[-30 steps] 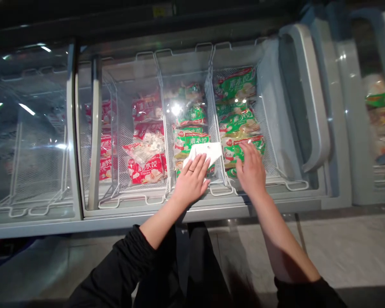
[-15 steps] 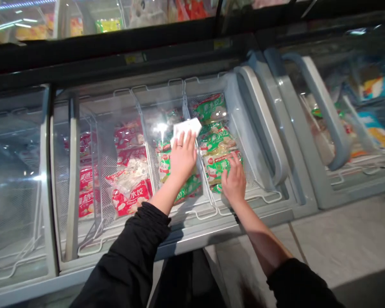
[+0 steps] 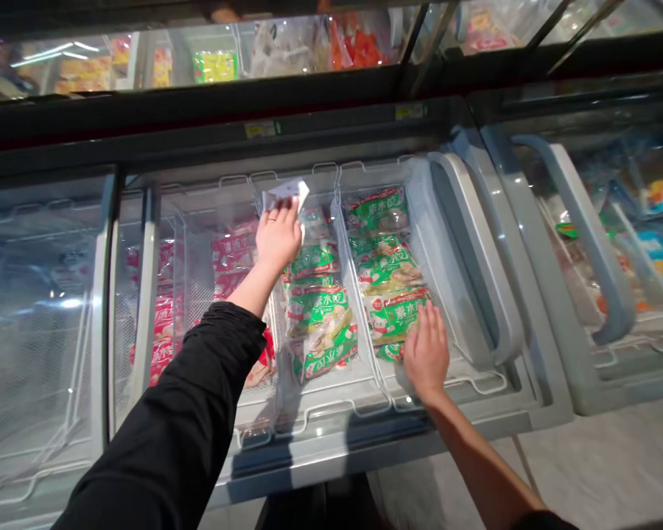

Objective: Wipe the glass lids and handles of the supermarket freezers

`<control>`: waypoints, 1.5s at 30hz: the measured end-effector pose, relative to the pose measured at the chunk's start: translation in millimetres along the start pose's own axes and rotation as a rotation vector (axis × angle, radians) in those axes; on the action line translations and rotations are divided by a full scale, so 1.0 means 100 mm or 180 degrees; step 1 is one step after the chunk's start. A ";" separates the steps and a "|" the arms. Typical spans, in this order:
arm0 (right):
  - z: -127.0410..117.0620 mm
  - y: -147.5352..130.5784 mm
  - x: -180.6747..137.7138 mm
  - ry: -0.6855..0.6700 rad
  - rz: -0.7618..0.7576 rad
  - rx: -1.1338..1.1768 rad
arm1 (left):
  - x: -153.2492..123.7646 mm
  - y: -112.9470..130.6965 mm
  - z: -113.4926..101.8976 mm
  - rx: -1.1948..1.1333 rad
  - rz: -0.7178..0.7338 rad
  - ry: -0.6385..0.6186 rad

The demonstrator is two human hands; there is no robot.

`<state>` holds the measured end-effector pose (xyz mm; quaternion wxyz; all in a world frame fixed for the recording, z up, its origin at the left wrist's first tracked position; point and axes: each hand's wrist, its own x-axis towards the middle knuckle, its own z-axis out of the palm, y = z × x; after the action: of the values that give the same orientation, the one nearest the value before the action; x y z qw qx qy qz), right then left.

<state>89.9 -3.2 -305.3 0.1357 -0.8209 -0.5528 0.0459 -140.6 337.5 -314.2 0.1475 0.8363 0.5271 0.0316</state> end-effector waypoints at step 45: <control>-0.34 1.27 2.32 -0.0429 -0.0813 0.0995 | -1.44 3.30 0.78 -0.0066 0.0975 -0.0150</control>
<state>300.3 159.8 -289.9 0.2288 -0.7081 -0.6464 0.1683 100.2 60.5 -281.2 0.1619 0.9059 0.3894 0.0396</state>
